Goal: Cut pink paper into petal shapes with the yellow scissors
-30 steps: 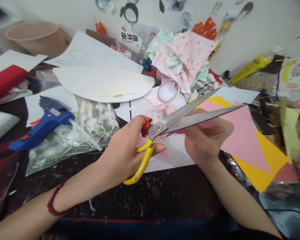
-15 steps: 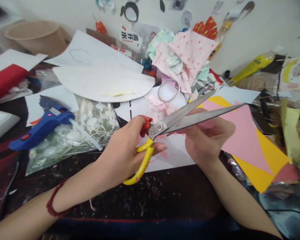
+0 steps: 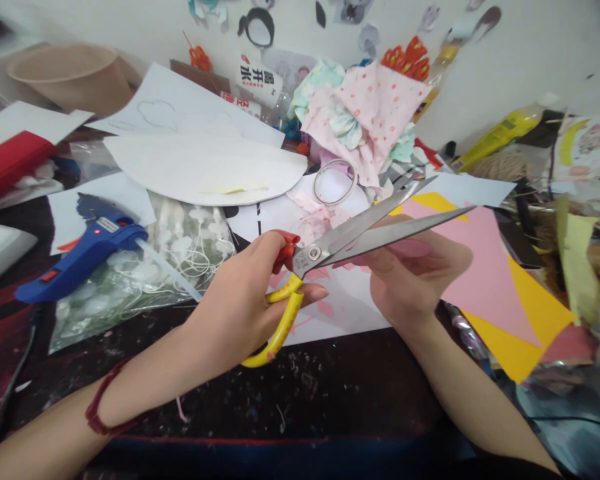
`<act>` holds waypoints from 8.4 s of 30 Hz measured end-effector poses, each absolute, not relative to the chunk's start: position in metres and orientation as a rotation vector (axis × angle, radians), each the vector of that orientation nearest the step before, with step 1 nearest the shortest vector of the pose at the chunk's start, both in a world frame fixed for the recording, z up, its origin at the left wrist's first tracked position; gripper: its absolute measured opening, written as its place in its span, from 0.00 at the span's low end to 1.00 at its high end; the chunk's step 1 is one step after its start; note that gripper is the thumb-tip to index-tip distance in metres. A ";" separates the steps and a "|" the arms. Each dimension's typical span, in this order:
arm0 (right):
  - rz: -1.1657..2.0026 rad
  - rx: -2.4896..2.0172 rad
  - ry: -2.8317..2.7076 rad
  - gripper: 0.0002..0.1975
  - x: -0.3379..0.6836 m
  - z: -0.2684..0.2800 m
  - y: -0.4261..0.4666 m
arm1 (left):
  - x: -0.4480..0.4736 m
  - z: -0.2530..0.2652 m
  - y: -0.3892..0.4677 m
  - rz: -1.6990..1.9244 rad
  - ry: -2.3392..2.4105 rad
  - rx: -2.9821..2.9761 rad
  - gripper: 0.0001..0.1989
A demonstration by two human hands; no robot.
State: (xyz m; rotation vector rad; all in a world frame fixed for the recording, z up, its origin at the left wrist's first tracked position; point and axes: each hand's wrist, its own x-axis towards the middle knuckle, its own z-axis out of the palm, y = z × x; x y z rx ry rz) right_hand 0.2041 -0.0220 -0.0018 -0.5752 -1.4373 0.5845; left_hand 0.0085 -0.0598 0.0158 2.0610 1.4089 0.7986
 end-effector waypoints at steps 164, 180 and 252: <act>0.723 -0.690 -1.395 0.04 0.204 -0.013 -0.022 | 0.015 0.007 -0.061 0.965 1.395 2.126 0.15; 0.670 -0.695 -1.413 0.04 0.205 -0.005 -0.026 | 0.016 0.012 -0.062 0.895 1.433 2.093 0.14; 0.937 -0.814 -1.515 0.03 0.227 0.009 -0.013 | 0.000 0.010 -0.048 0.911 1.587 1.878 0.18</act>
